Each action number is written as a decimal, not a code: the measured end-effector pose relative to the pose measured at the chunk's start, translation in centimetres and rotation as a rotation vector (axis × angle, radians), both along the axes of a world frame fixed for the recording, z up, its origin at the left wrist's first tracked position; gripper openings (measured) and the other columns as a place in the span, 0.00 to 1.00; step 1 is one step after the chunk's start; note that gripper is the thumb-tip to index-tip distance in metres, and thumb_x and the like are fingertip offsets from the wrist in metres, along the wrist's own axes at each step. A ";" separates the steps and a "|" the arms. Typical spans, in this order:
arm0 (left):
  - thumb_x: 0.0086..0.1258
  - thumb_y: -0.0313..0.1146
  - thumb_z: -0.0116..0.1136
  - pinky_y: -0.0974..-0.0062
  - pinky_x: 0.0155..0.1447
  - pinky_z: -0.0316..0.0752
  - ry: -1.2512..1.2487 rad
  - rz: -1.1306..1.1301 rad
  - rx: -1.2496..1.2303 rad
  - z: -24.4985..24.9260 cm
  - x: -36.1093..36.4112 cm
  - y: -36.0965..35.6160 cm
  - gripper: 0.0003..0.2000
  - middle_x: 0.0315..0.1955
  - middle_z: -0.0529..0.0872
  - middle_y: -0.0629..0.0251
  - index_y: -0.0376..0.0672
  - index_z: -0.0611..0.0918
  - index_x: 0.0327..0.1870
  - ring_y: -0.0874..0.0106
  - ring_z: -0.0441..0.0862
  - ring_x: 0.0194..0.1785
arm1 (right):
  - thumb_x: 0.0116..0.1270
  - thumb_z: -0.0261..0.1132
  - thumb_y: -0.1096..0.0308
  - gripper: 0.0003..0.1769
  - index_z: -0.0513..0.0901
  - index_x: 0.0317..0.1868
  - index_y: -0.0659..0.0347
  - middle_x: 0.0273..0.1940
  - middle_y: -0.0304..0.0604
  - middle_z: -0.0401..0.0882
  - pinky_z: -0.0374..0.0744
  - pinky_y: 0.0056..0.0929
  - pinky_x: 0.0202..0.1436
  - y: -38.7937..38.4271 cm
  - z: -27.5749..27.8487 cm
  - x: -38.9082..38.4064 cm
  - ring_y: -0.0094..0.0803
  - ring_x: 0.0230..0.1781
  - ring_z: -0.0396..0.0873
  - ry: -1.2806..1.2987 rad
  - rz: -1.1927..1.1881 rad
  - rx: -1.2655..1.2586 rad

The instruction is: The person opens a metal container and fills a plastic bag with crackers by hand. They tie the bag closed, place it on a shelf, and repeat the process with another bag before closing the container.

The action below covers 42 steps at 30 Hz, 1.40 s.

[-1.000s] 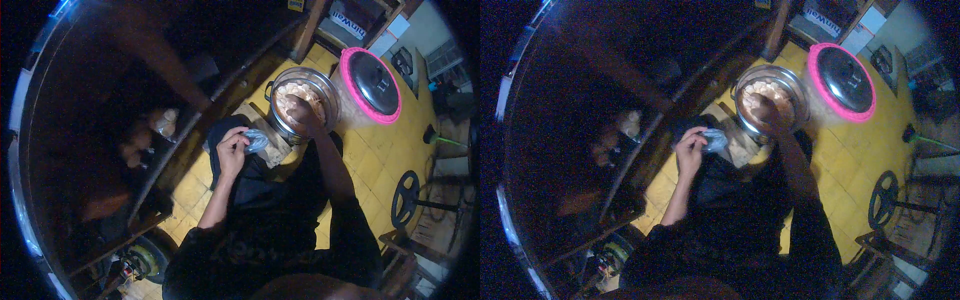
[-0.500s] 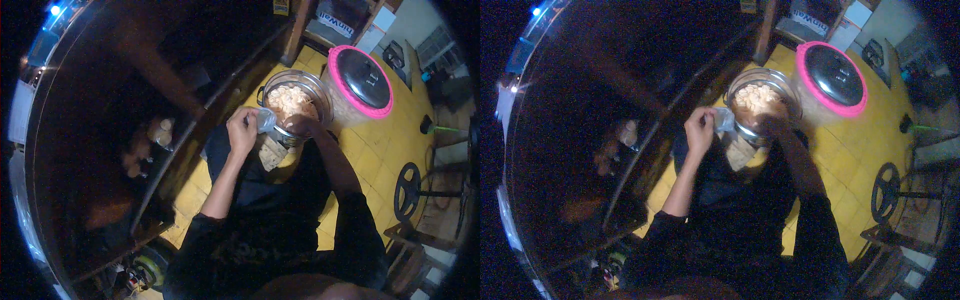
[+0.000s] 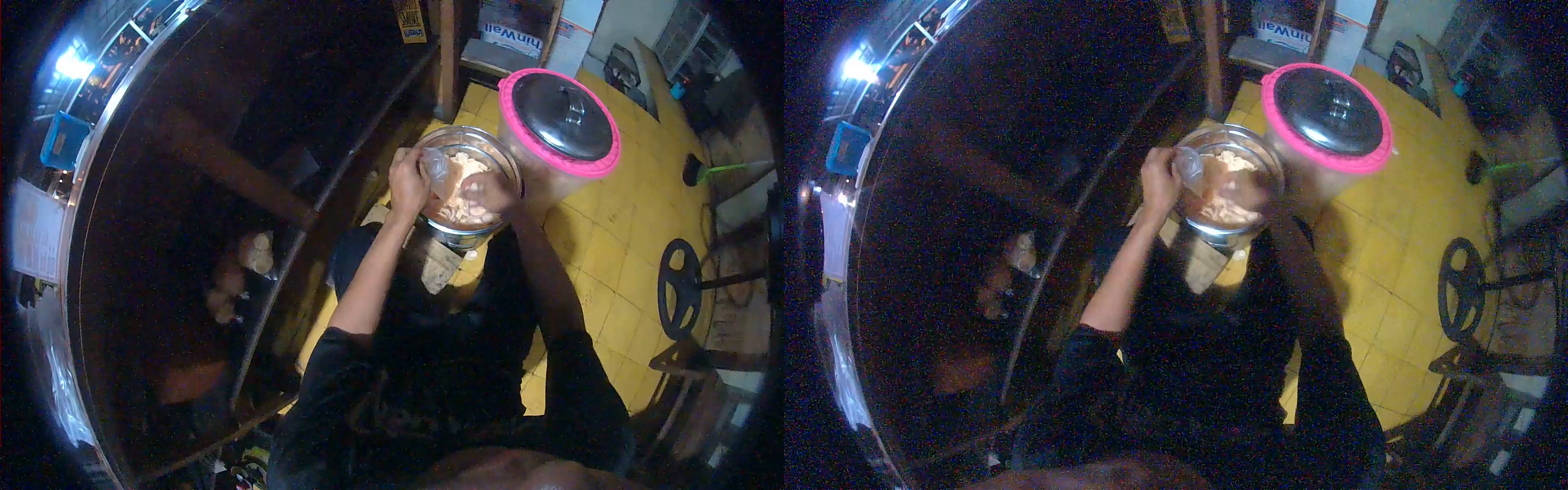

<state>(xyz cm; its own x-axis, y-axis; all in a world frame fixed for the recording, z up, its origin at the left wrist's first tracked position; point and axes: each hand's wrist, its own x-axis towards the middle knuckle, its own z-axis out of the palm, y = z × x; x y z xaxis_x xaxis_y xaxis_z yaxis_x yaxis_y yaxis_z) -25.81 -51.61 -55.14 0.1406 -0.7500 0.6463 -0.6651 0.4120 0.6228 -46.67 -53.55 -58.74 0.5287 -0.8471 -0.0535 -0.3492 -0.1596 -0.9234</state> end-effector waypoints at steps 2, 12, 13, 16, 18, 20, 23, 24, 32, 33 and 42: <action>0.56 0.21 0.54 0.58 0.49 0.75 -0.058 -0.045 0.093 -1.4 -0.6 -0.5 0.11 0.34 0.80 0.45 0.33 0.81 0.41 0.48 0.79 0.40 | 0.64 0.65 0.66 0.11 0.81 0.43 0.63 0.40 0.44 0.81 0.80 0.30 0.50 0.2 1.5 -0.3 0.30 0.42 0.79 -0.262 -0.117 0.107; 0.65 0.29 0.51 0.72 0.47 0.77 0.389 -0.397 0.590 -2.7 -2.7 0.3 0.19 0.42 0.83 0.48 0.31 0.76 0.56 0.64 0.83 0.39 | 0.70 0.58 0.67 0.19 0.74 0.58 0.65 0.59 0.54 0.74 0.67 0.35 0.66 1.5 1.3 1.3 0.43 0.60 0.73 0.040 -0.126 -0.359; 0.67 0.29 0.51 0.76 0.45 0.78 0.494 -0.441 0.664 -1.5 -2.5 1.0 0.19 0.41 0.84 0.50 0.30 0.76 0.57 0.70 0.83 0.37 | 0.70 0.58 0.67 0.19 0.74 0.58 0.65 0.59 0.54 0.74 0.67 0.35 0.66 1.7 1.3 1.2 0.43 0.60 0.73 0.038 -0.122 -0.354; 0.67 0.32 0.57 0.75 0.48 0.77 0.474 -0.477 0.686 -3.6 -1.8 0.5 0.21 0.44 0.84 0.52 0.31 0.74 0.59 0.71 0.82 0.44 | 0.69 0.59 0.69 0.26 0.67 0.66 0.62 0.62 0.54 0.71 0.65 0.35 0.67 1.8 0.7 0.4 0.43 0.64 0.68 0.038 0.046 -0.400; 0.65 0.31 0.62 0.74 0.51 0.76 0.407 -0.493 0.602 -3.6 -1.7 0.8 0.22 0.47 0.84 0.53 0.31 0.75 0.59 0.70 0.79 0.51 | 0.68 0.59 0.70 0.26 0.68 0.65 0.62 0.62 0.54 0.71 0.65 0.36 0.67 0.8 -0.1 0.1 0.43 0.64 0.68 0.038 0.039 -0.384; 0.64 0.29 0.62 0.74 0.50 0.77 0.406 -0.512 0.564 -1.9 -1.8 1.8 0.21 0.47 0.84 0.52 0.32 0.76 0.58 0.70 0.80 0.50 | 0.66 0.60 0.71 0.26 0.69 0.65 0.62 0.61 0.55 0.72 0.65 0.36 0.67 0.6 0.1 0.3 0.43 0.64 0.69 0.037 0.036 -0.367; 0.63 0.26 0.62 0.74 0.48 0.77 0.360 -0.477 0.495 -2.0 -1.4 1.5 0.19 0.45 0.84 0.53 0.34 0.78 0.56 0.69 0.81 0.47 | 0.65 0.62 0.72 0.26 0.70 0.64 0.63 0.59 0.56 0.74 0.67 0.37 0.66 1.4 2.7 0.7 0.43 0.62 0.71 0.111 0.044 -0.444; 0.63 0.25 0.62 0.74 0.47 0.78 0.314 -0.425 0.465 -2.0 -1.3 1.4 0.18 0.44 0.84 0.53 0.35 0.79 0.54 0.69 0.82 0.45 | 0.64 0.62 0.72 0.26 0.71 0.63 0.63 0.57 0.56 0.75 0.68 0.37 0.64 2.2 4.2 1.2 0.44 0.60 0.72 0.059 -0.004 -0.384; 0.62 0.23 0.60 0.77 0.47 0.77 0.419 -0.343 0.441 -4.2 -2.7 1.5 0.11 0.36 0.86 0.61 0.37 0.83 0.46 0.72 0.83 0.41 | 0.61 0.63 0.70 0.26 0.73 0.61 0.57 0.54 0.56 0.77 0.73 0.36 0.59 1.3 2.8 1.9 0.47 0.55 0.76 0.369 -0.034 -0.352; 0.62 0.23 0.60 0.77 0.47 0.77 0.424 -0.341 0.439 -3.6 -2.9 1.8 0.11 0.36 0.86 0.61 0.37 0.83 0.46 0.72 0.83 0.41 | 0.60 0.63 0.70 0.25 0.75 0.60 0.56 0.54 0.57 0.77 0.73 0.37 0.59 1.6 3.6 2.0 0.47 0.54 0.77 0.368 -0.019 -0.363; 0.65 0.26 0.60 0.80 0.28 0.80 0.778 -0.459 0.594 -2.9 -1.9 1.5 0.13 0.43 0.83 0.61 0.39 0.82 0.50 0.77 0.82 0.30 | 0.57 0.65 0.66 0.21 0.79 0.53 0.57 0.48 0.55 0.80 0.74 0.40 0.55 -1.6 -1.3 1.0 0.46 0.49 0.79 0.259 0.069 -0.783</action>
